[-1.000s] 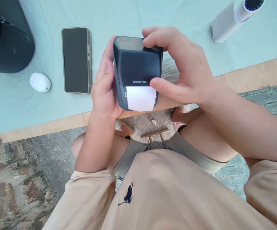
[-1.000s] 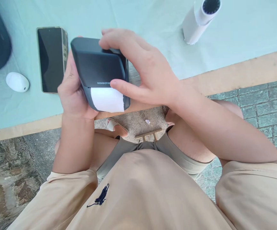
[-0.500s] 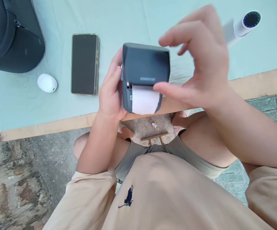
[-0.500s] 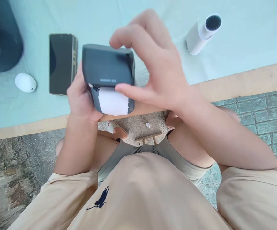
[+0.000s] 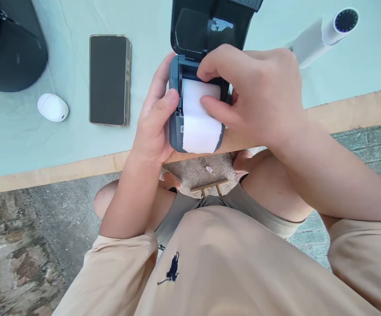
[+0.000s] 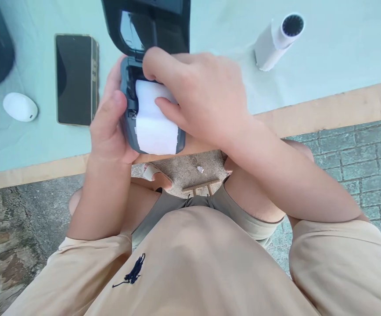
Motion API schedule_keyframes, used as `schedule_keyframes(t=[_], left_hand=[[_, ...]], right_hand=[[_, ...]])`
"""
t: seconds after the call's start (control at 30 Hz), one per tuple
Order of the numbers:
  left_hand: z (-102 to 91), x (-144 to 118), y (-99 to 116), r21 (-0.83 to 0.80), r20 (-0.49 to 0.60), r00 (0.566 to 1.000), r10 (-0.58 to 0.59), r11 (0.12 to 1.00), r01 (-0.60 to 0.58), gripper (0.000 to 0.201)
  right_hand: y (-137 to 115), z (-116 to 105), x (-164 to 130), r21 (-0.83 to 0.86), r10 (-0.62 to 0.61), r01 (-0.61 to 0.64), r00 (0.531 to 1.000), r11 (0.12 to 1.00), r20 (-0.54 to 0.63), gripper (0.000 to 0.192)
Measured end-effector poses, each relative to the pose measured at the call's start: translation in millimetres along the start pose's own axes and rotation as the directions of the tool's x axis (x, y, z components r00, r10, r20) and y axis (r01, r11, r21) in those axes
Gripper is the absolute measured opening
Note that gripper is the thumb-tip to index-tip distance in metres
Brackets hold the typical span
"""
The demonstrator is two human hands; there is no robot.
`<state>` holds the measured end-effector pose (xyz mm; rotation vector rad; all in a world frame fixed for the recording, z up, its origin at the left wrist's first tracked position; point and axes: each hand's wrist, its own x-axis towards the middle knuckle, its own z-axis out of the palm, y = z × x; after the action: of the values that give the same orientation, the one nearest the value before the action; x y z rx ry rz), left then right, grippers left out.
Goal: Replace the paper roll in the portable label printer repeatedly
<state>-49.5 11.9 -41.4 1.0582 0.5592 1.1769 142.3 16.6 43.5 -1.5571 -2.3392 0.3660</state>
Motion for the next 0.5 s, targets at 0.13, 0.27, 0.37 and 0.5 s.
schedule_keyframes(t=[0.13, 0.27, 0.37, 0.5], left_hand=[[6.0, -3, 1, 0.039, -0.021, 1.0, -0.01, 0.999, 0.01, 0.057], [10.3, -3, -2, 0.005, -0.084, 0.996, -0.017, 1.0, 0.017, 0.065], [12.6, -5, -3, -0.011, -0.105, 0.994, 0.006, 1.0, -0.007, 0.058], [7.5, -3, -5, -0.038, -0.077, 0.996, 0.05, 0.998, -0.053, 0.052]], right_hand=[[-2, -7, 6, -0.149, 0.034, -0.011, 0.987, 0.989, 0.155, 0.043], [-1, -18, 3, 0.043, -0.073, 0.067, 0.986, 0.997, 0.153, 0.044], [3, -29, -6, 0.35, -0.152, 0.132, 0.988, 0.927, 0.029, 0.043], [22, -35, -9, 0.668, -0.088, 0.139, 0.99, 0.731, -0.11, 0.037]])
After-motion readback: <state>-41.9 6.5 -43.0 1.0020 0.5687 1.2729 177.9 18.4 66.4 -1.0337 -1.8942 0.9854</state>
